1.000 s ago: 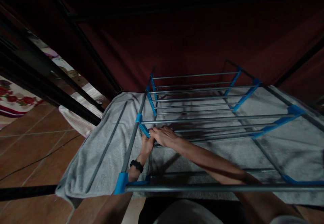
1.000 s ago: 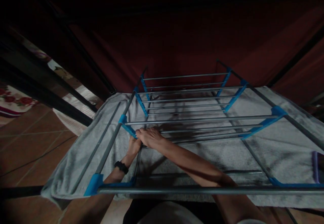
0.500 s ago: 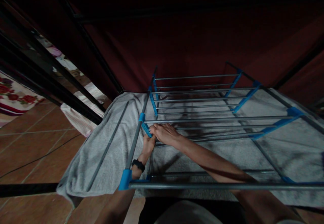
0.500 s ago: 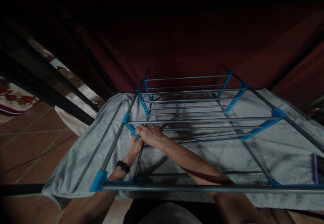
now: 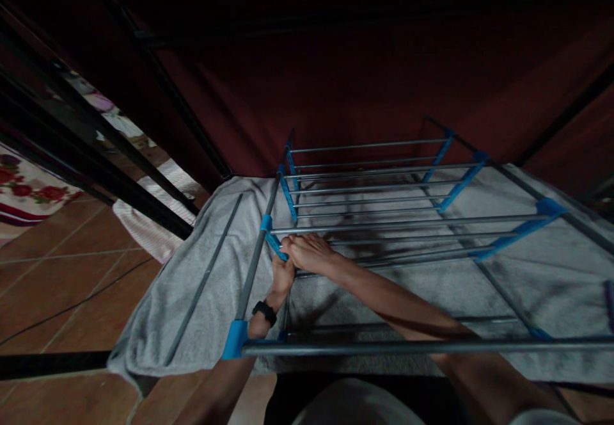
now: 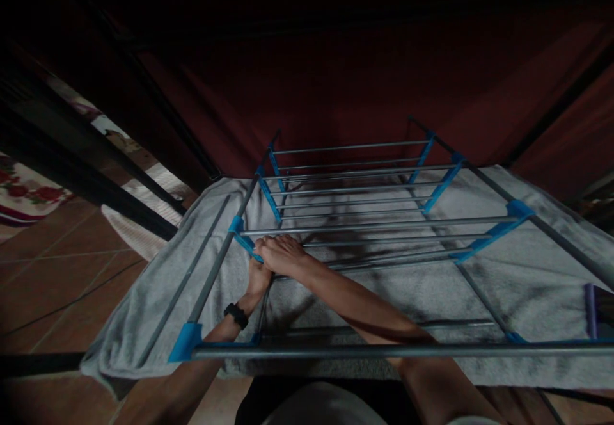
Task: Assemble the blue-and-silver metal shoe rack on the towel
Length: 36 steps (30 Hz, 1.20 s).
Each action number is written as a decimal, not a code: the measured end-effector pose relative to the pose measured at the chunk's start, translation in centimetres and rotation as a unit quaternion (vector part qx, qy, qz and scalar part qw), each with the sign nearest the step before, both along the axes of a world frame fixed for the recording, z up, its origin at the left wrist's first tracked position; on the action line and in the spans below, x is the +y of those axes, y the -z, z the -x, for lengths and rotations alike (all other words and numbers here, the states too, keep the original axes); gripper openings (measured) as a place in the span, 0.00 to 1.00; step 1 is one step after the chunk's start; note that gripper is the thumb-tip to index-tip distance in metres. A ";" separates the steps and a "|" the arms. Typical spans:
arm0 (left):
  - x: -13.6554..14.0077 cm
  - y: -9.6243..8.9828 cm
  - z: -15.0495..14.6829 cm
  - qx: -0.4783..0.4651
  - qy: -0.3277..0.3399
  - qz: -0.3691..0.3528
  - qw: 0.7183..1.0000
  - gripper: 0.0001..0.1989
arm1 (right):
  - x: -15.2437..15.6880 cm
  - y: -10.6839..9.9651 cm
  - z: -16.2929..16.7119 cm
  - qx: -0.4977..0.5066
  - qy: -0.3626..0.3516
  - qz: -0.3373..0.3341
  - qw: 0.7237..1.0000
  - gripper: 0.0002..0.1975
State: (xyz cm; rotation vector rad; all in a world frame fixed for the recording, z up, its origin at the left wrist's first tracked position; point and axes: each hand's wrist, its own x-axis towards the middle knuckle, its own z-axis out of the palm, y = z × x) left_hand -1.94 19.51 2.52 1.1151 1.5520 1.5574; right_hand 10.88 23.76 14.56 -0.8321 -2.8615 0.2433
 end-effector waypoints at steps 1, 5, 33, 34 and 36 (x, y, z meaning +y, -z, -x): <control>0.0 0.0 0.1 0.002 -0.001 -0.001 1.000 0.13 | 0.0 0.1 0.1 -0.001 -0.001 -0.002 1.000 0.20; 0.2 -0.2 0.3 0.007 0.017 0.005 1.000 0.12 | -0.3 0.0 0.1 0.020 0.006 -0.007 1.000 0.18; 2.0 -9.6 2.5 -0.129 0.128 0.005 0.983 0.27 | 3.2 6.7 -40.5 0.761 0.472 0.024 0.444 0.15; 2.1 -9.6 2.7 -0.129 0.137 0.017 0.982 0.28 | 3.8 6.7 -40.7 0.755 0.484 0.019 0.441 0.16; 2.4 -9.6 3.0 -0.129 0.152 0.039 0.979 0.31 | 4.8 6.6 -41.4 0.751 0.501 0.022 0.429 0.18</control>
